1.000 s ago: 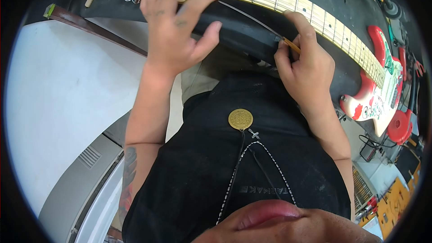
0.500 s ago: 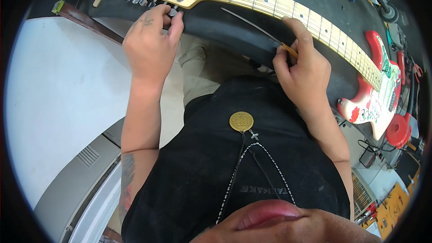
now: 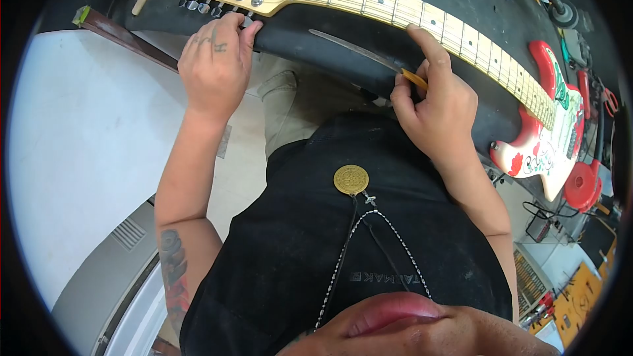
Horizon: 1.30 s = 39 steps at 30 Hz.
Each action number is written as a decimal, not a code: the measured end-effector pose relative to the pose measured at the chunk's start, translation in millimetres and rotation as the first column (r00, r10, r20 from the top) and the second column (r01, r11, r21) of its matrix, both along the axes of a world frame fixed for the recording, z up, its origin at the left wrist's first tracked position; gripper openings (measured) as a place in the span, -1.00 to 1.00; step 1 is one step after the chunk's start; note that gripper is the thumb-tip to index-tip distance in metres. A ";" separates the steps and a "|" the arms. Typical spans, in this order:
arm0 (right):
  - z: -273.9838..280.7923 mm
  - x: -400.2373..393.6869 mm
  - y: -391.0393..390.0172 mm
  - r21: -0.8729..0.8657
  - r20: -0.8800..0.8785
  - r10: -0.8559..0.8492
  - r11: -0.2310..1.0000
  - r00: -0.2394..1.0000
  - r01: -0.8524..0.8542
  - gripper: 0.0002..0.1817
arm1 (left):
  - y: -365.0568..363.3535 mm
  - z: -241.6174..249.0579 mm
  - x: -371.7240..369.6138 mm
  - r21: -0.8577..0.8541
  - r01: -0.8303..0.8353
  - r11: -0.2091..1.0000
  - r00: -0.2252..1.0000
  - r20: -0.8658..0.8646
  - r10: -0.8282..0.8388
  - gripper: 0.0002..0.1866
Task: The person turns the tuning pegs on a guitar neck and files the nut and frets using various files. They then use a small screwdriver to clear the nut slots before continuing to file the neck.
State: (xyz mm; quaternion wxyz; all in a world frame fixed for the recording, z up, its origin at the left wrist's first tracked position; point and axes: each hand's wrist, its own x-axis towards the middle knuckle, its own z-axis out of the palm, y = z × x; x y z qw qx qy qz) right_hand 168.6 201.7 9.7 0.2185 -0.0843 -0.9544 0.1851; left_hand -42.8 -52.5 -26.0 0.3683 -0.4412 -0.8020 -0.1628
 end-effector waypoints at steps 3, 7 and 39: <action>-1.7 -0.6 0.1 -0.002 -0.021 0.010 1.000 1.000 -0.010 -0.20 | -0.6 -0.3 -3.1 -0.004 0.024 1.000 1.000 -0.018 -0.024 -0.77; -4.6 0.3 1.0 0.008 -0.024 0.018 1.000 1.000 -0.018 -0.19 | -0.1 13.1 4.0 0.010 0.026 1.000 0.986 0.163 -0.027 -0.80; 7.3 -12.6 1.6 -0.079 0.046 -0.024 0.996 0.999 0.028 -0.24 | 57.0 25.8 12.0 0.266 0.367 0.892 0.894 0.164 -0.417 -0.58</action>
